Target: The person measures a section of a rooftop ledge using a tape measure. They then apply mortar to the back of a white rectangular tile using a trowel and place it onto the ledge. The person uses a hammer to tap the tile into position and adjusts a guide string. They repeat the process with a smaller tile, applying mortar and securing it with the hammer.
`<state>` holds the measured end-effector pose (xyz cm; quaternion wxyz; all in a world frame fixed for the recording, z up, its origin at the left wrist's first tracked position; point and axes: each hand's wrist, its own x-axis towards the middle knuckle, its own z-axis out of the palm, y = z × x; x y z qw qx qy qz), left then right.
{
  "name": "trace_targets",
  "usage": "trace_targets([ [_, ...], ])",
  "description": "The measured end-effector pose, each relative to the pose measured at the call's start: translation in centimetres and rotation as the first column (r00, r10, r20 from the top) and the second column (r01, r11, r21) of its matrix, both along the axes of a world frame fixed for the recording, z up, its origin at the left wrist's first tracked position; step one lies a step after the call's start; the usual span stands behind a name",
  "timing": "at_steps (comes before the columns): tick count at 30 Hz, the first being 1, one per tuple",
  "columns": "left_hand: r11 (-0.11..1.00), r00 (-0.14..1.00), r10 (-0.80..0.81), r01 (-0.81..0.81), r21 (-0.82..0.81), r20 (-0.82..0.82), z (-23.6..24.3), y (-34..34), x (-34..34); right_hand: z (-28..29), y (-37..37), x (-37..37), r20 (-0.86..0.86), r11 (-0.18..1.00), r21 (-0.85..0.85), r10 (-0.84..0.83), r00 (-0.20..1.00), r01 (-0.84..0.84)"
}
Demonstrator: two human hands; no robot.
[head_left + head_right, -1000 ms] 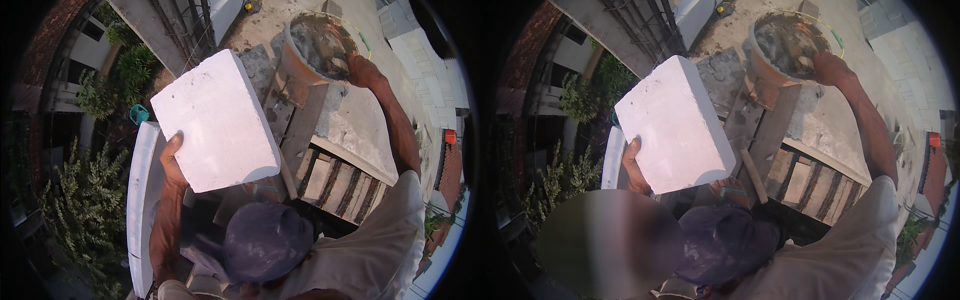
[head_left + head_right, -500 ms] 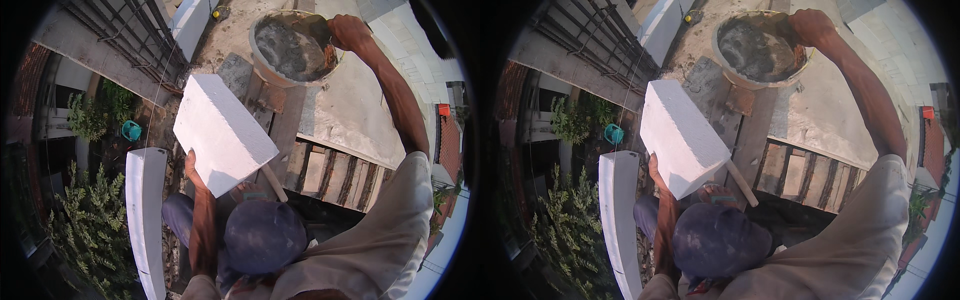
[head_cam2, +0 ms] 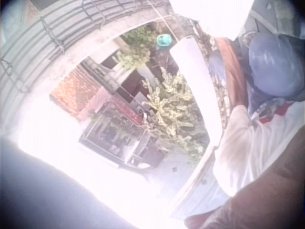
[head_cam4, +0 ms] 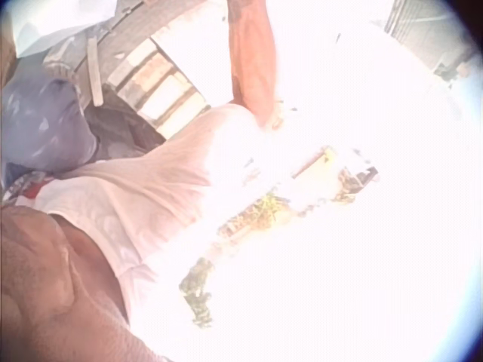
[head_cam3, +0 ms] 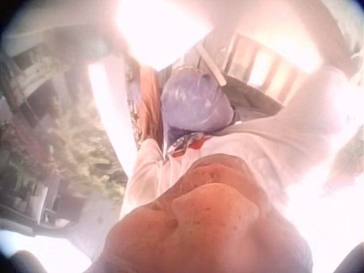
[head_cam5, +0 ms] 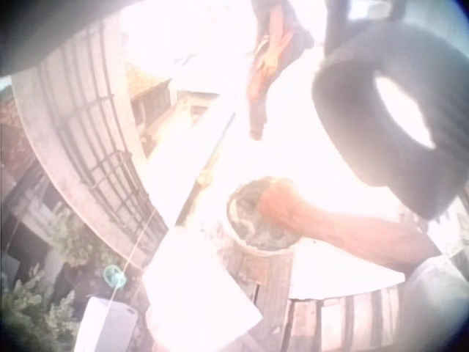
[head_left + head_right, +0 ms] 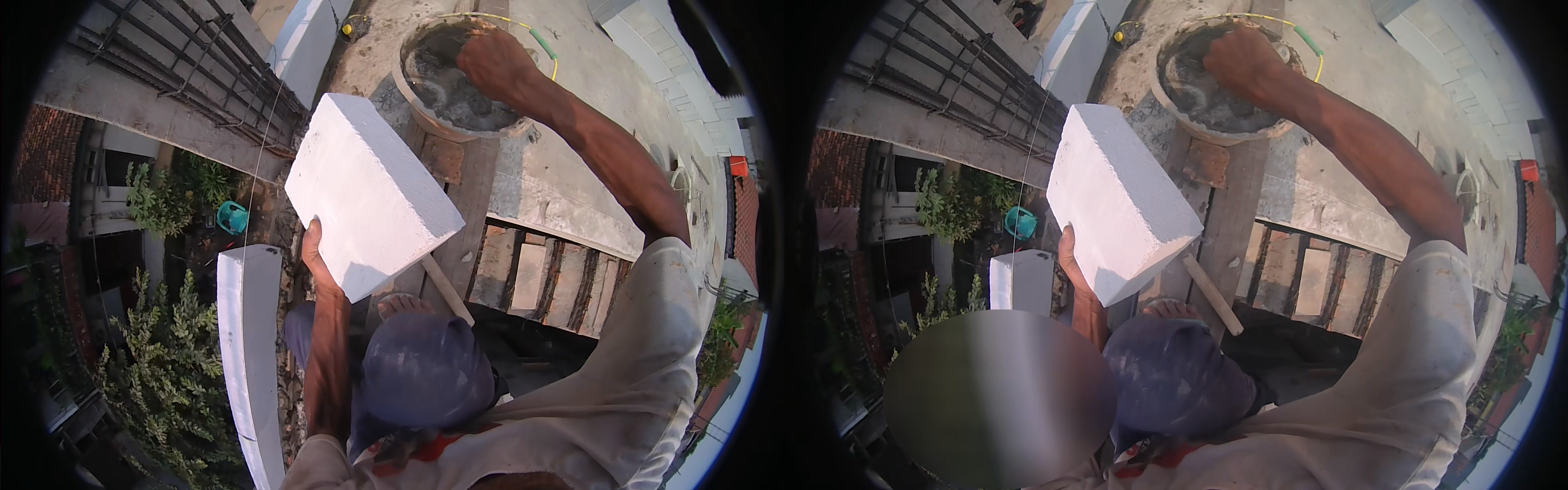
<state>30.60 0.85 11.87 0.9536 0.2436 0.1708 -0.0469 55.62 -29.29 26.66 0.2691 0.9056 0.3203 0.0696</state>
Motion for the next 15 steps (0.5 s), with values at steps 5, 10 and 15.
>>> trace_targets([
  [5,0.999,1.000,-0.015,0.015,-0.037,0.009,0.8,-1.0,1.0,-0.3,-1.4,-1.1,-0.187,0.935,0.256,-0.202,0.961,0.247],
  [10,0.998,0.999,-0.028,0.029,-0.060,0.022,1.2,-1.4,2.2,-0.1,-4.8,-1.3,-0.842,0.504,0.267,-0.293,0.454,0.821],
  [15,0.996,0.996,-0.073,0.070,0.054,0.048,0.8,-1.5,3.5,-1.7,-8.5,-3.9,-0.920,0.238,0.390,0.069,0.385,0.890],
])
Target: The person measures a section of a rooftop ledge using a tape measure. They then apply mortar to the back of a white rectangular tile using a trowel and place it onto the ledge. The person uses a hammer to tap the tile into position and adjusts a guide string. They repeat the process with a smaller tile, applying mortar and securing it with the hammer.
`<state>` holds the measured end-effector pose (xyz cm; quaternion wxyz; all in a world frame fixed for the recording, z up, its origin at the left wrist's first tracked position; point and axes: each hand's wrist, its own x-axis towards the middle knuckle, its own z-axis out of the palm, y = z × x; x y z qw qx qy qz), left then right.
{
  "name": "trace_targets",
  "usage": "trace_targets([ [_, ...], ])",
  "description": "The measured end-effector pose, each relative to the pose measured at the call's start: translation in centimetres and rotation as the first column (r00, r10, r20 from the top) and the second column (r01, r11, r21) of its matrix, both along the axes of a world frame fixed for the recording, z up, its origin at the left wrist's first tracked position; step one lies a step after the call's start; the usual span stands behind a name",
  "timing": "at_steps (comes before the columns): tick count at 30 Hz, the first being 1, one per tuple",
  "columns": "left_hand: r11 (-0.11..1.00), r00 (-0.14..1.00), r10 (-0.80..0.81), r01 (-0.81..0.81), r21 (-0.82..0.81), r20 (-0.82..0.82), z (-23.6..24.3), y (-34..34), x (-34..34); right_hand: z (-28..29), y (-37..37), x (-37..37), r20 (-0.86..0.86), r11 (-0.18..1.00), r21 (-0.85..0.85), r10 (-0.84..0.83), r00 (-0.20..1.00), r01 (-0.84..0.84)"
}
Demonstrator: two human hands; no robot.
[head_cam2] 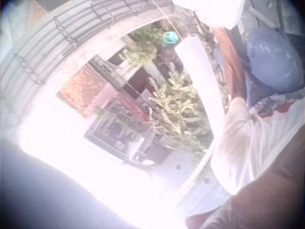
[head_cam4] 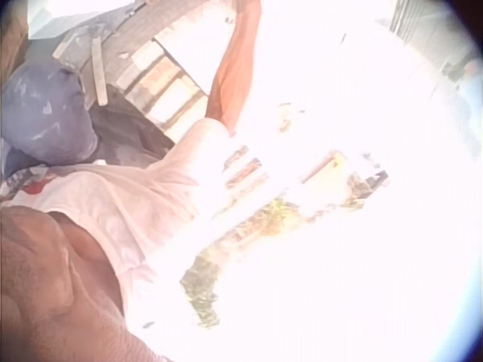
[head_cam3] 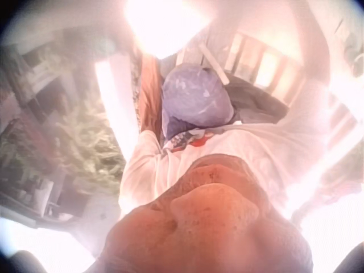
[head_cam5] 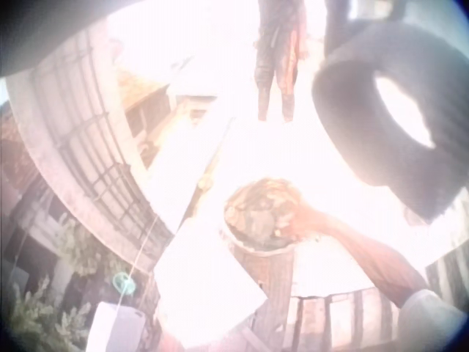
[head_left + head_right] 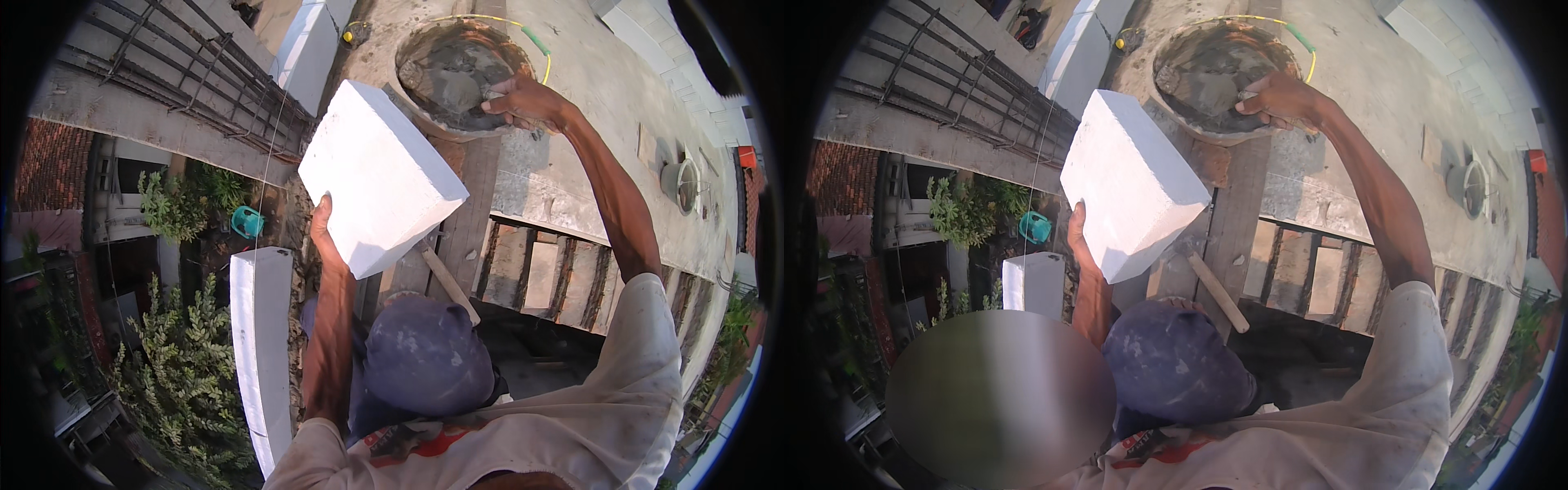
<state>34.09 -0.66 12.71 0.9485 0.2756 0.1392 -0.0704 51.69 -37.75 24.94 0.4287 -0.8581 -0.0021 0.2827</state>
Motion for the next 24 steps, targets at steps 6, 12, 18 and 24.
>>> trace_targets([
  [6,0.990,0.995,-0.082,0.088,-0.112,0.056,-0.4,-1.1,2.3,1.0,-1.4,-2.4,0.024,0.979,0.198,-0.051,0.998,0.045],
  [12,0.985,0.995,-0.084,0.091,-0.148,0.049,0.7,-3.8,3.5,-1.7,-0.7,-5.8,0.638,0.974,-0.224,0.165,0.752,-0.024],
  [18,0.970,0.988,-0.094,0.118,-0.211,0.120,1.1,-4.6,4.1,-0.9,-0.9,-10.9,0.819,0.959,-0.285,0.247,0.518,-0.008],
  [24,0.981,0.995,-0.024,0.042,-0.188,0.096,0.2,-5.1,5.9,0.9,-1.5,-15.8,0.847,0.939,-0.338,0.274,0.455,0.064],
])
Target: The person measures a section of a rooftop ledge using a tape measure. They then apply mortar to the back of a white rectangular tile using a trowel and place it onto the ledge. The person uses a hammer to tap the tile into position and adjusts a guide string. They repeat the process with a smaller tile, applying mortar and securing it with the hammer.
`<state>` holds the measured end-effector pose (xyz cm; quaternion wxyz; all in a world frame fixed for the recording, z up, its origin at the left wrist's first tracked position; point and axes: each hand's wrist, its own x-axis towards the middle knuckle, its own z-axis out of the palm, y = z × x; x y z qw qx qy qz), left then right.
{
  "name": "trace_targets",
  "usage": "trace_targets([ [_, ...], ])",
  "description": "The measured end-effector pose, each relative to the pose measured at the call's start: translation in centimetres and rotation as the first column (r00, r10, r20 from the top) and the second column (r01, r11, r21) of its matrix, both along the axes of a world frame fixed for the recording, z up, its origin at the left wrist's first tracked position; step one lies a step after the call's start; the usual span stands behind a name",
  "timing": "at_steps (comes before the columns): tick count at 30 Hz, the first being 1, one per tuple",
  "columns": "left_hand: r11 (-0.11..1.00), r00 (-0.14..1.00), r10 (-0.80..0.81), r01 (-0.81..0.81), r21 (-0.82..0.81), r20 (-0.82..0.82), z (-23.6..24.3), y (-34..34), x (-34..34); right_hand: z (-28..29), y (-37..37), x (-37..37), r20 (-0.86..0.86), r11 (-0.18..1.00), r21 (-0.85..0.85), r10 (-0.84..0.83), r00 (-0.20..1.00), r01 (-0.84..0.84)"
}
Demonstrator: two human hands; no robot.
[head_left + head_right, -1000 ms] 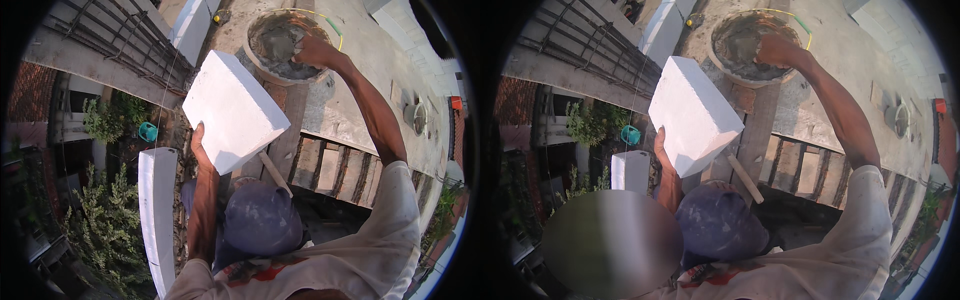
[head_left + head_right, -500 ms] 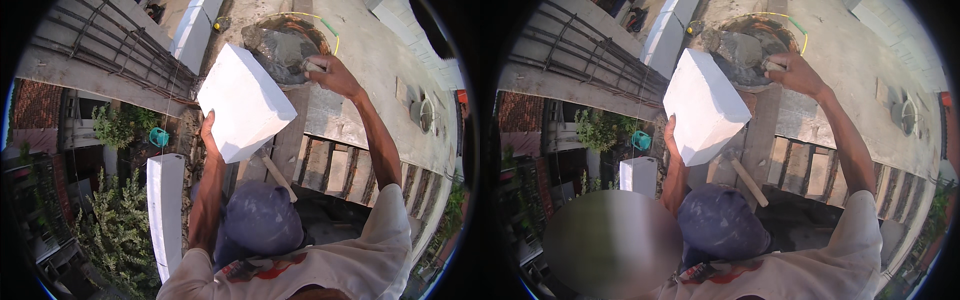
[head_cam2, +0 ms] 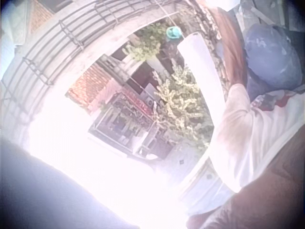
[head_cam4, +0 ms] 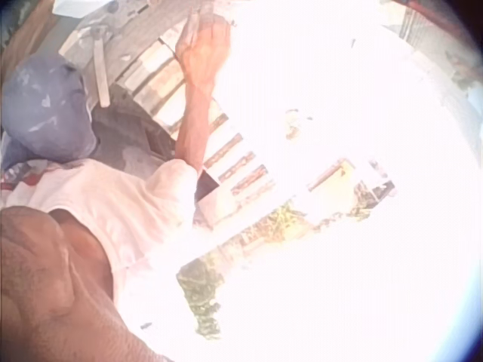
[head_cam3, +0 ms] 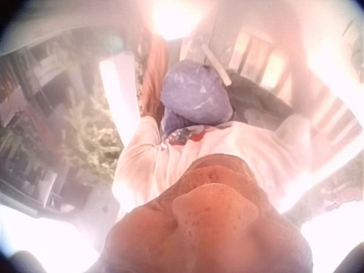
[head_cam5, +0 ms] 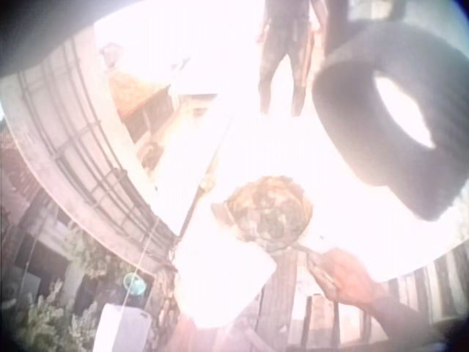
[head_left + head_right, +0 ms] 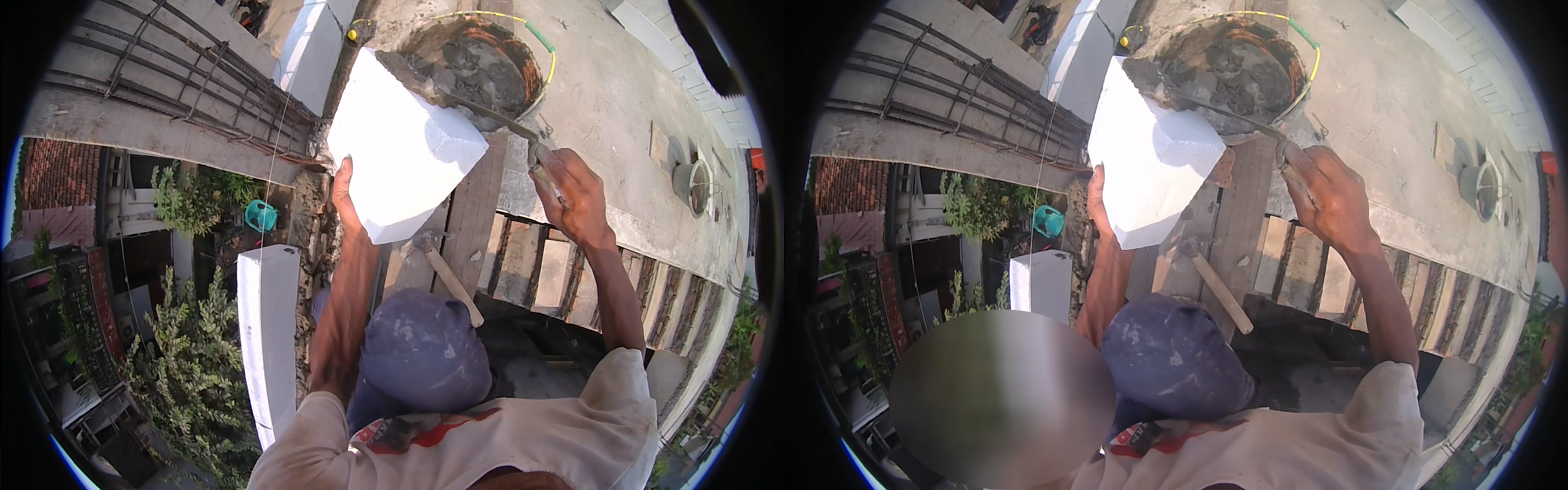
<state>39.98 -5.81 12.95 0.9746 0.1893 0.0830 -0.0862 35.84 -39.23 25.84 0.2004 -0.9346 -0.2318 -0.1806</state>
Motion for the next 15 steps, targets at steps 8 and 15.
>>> trace_targets([
  [8,0.995,0.995,0.097,-0.097,-0.039,-0.002,-0.9,0.1,0.7,1.9,-0.6,-4.9,0.014,0.991,0.017,-0.136,0.991,0.136],
  [15,0.988,0.991,0.133,-0.133,0.076,0.002,-1.5,0.8,0.0,2.0,0.9,0.2,-0.118,0.983,0.082,-0.155,0.981,0.166],
])
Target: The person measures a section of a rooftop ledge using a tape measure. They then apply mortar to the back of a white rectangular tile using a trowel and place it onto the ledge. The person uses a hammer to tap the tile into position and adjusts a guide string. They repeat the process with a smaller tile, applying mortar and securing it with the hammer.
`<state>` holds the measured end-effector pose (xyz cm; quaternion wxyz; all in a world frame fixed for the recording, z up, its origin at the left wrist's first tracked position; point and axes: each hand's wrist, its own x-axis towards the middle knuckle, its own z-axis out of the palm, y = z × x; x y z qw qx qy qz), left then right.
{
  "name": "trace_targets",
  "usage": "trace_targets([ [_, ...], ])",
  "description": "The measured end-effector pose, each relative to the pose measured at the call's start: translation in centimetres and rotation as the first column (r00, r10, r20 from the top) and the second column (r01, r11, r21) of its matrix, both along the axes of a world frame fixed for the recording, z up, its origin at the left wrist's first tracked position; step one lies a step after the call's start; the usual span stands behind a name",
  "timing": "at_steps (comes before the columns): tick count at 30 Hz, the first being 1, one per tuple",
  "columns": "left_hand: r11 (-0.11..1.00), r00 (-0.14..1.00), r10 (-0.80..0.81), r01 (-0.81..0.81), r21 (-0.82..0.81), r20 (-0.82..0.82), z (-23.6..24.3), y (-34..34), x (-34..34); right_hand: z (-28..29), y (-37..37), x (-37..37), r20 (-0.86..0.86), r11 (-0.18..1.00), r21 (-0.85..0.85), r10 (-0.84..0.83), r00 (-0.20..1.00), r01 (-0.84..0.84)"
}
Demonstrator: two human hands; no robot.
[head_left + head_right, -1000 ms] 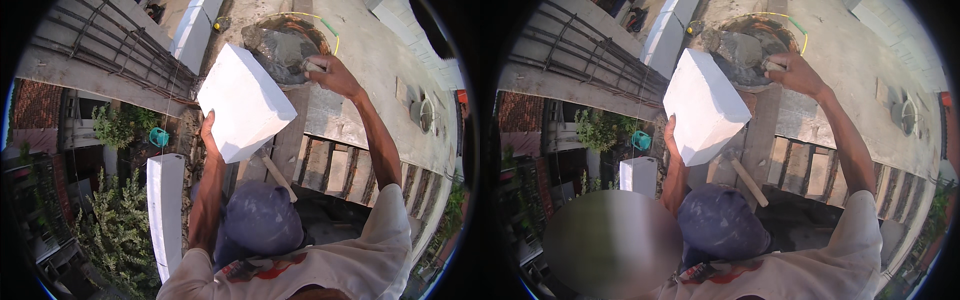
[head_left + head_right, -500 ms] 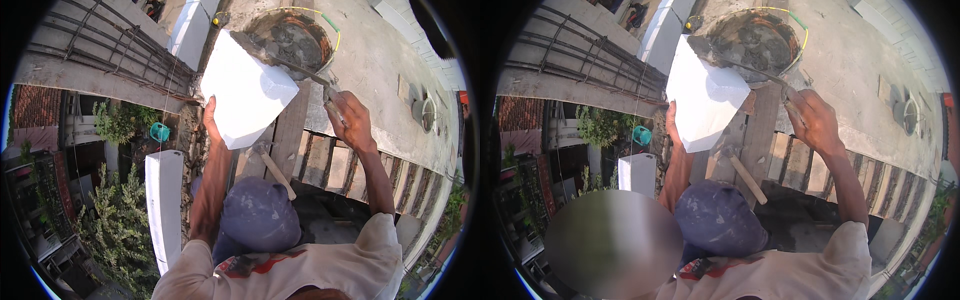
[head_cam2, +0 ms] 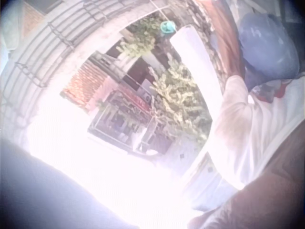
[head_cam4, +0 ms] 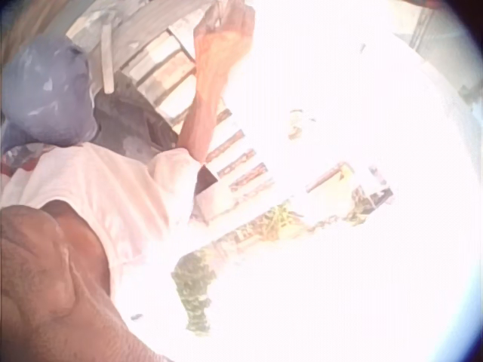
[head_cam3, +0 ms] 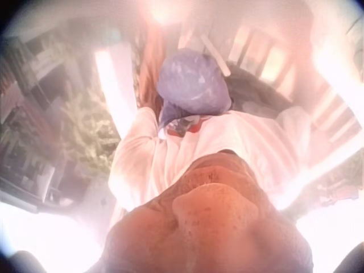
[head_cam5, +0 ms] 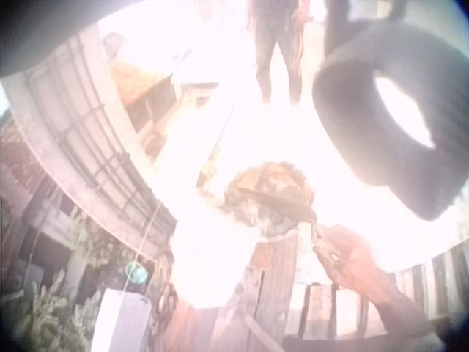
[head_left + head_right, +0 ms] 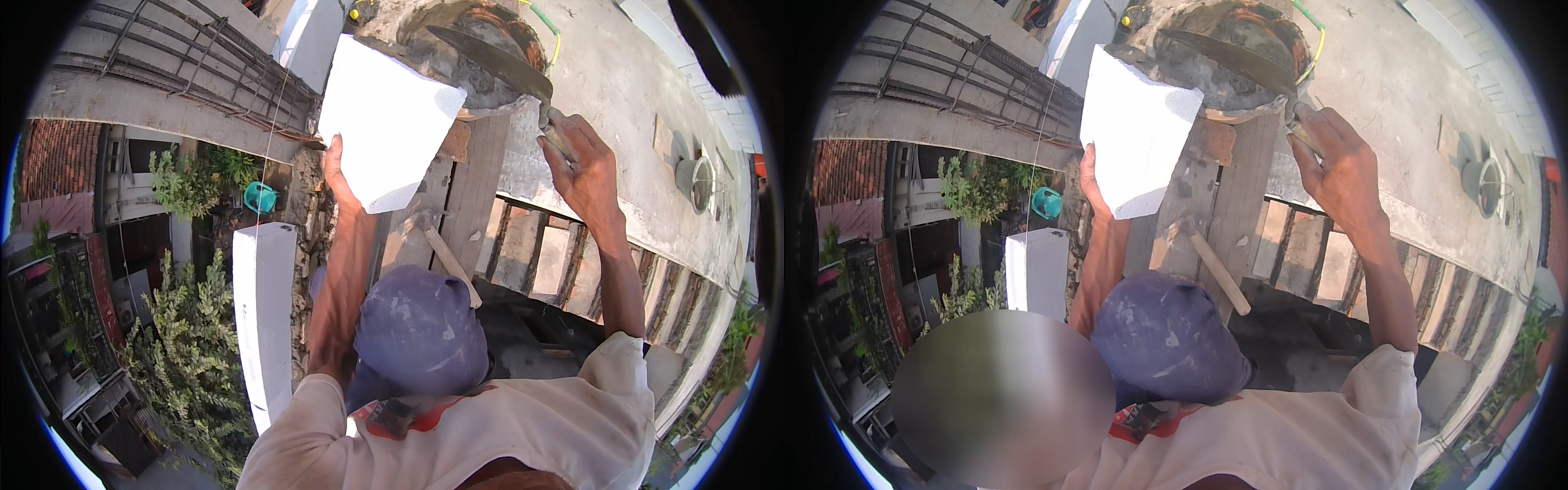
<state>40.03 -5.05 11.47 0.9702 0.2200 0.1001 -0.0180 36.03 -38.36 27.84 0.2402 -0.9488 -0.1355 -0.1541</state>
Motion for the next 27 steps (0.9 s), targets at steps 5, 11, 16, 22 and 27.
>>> trace_targets([
  [5,0.999,0.999,0.041,-0.041,0.016,0.011,-0.3,0.5,-0.9,-0.1,1.6,-1.5,0.093,0.985,-0.085,0.156,0.983,-0.148],
  [11,0.996,1.000,0.019,-0.016,-0.086,0.026,-2.4,3.9,-2.1,1.0,-1.2,-0.8,0.049,0.997,-0.053,0.051,0.998,-0.048],
  [16,0.999,0.999,-0.041,0.041,-0.014,-0.017,-1.1,3.3,-3.0,-1.4,-1.3,10.7,-0.071,0.874,-0.485,-0.084,0.994,0.039],
  [22,0.998,0.998,-0.065,0.065,-0.025,0.027,-0.9,3.4,-3.8,-2.6,5.5,16.3,-0.167,0.757,-0.620,0.130,0.977,-0.207],
  [27,0.999,0.999,-0.047,0.047,0.017,0.013,-0.7,3.7,-4.0,-1.6,7.0,17.2,-0.348,0.712,-0.608,0.157,0.924,-0.350],
])
